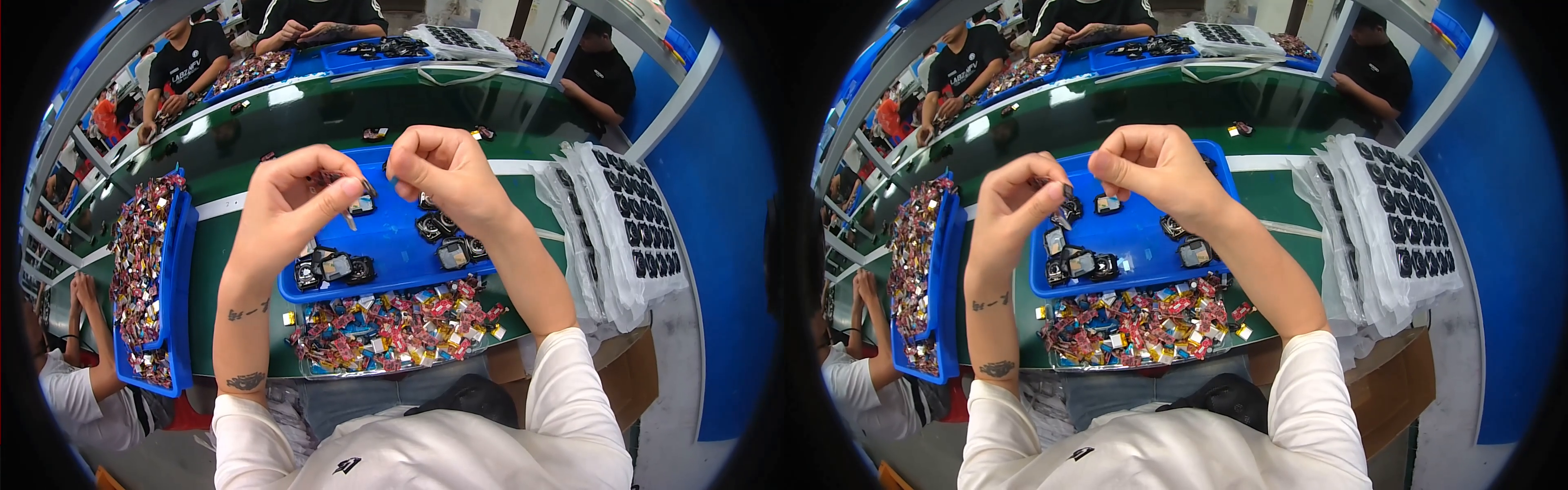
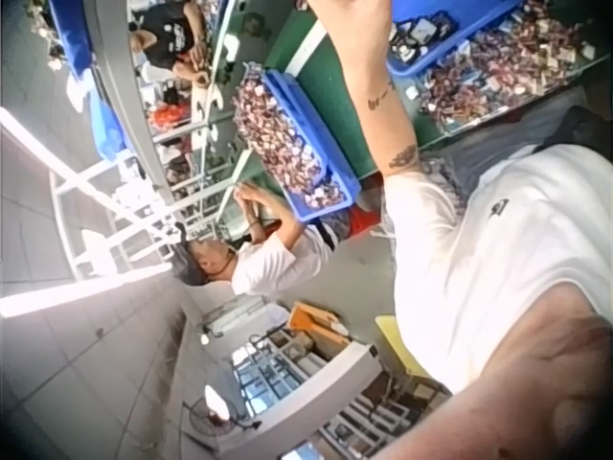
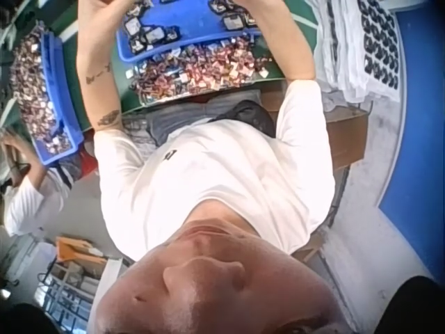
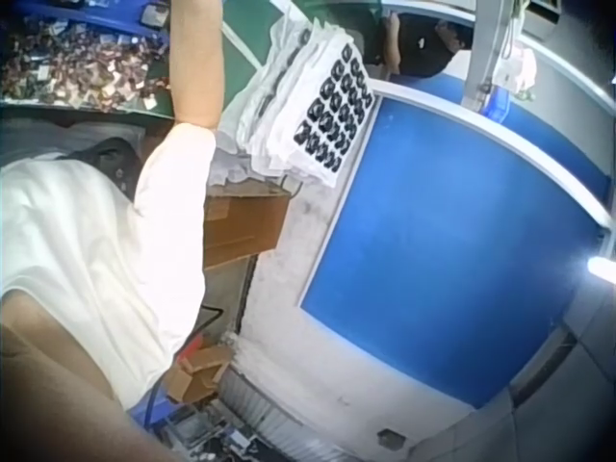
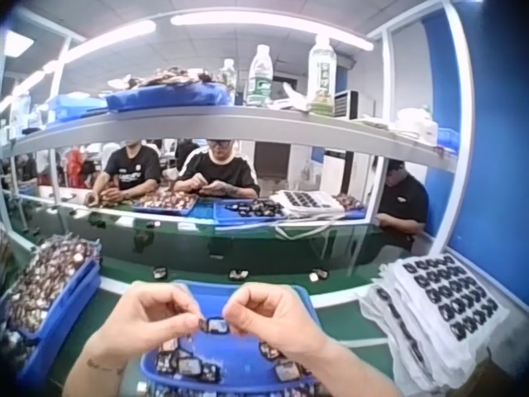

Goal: Assembling small electronic or plastic components by hand at a factory workbench.

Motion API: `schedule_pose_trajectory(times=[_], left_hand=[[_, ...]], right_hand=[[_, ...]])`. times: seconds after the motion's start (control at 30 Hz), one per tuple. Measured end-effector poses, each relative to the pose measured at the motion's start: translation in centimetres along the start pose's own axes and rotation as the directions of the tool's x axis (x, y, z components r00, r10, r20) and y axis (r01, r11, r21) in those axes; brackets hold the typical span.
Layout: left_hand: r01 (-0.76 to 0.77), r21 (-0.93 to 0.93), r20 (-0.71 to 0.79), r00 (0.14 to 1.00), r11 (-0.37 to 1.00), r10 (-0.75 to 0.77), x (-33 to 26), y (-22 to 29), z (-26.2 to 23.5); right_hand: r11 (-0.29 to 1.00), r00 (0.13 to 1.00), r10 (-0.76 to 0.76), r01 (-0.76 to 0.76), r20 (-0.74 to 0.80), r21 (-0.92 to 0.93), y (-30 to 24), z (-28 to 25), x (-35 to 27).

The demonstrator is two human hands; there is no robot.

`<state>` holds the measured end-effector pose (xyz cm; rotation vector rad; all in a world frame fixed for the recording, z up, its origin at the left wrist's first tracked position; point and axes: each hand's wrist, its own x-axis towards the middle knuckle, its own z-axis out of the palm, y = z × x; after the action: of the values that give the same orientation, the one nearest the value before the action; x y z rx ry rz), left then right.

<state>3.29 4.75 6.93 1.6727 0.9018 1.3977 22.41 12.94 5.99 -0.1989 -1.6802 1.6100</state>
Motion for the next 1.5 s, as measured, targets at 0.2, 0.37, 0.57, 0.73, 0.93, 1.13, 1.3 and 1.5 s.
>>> schedule_pose_trajectory(times=[0.2,0.37,0.57,0.73,0.93,1.13,1.3,1.5], left_hand=[[-0.023,0.106,-0.134,0.990,0.994,0.037,-0.3,1.3,-0.8],[0.021,0.132,-0.165,0.986,0.991,0.001,-0.3,1.5,-0.9],[-0.014,0.159,-0.149,0.988,0.987,0.038,-0.3,1.2,-0.9],[-0.033,0.140,-0.147,0.988,0.990,0.053,-0.6,1.7,-1.3],[-0.166,0.175,-0.228,0.952,0.970,0.204,-0.4,1.2,-1.0],[-0.069,0.262,-0.299,0.942,0.963,0.149,0.1,-0.2,-0.2],[-0.031,0.313,-0.408,0.898,0.949,0.164,0.3,-1.1,0.5],[-0.001,0.590,-0.407,0.863,0.807,0.299,0.3,-0.9,1.0]], right_hand=[[0.424,0.932,0.090,0.283,0.351,-0.860,2.1,-1.9,0.7],[0.197,0.900,0.436,-0.072,0.022,-0.978,5.6,-2.4,2.7],[0.298,0.897,0.361,0.146,0.254,-0.943,8.4,-0.9,4.9],[0.387,0.898,0.390,0.042,0.205,-0.921,7.2,-1.7,5.4],[0.978,0.979,0.202,-0.201,0.023,-0.057,3.4,-2.8,3.6],[0.967,0.958,0.018,-0.089,-0.285,-0.238,3.7,-2.0,3.4],[0.992,0.956,-0.048,0.012,-0.290,-0.125,1.7,1.6,2.2],[0.963,0.972,-0.096,0.036,-0.213,-0.269,1.4,2.8,1.2]])
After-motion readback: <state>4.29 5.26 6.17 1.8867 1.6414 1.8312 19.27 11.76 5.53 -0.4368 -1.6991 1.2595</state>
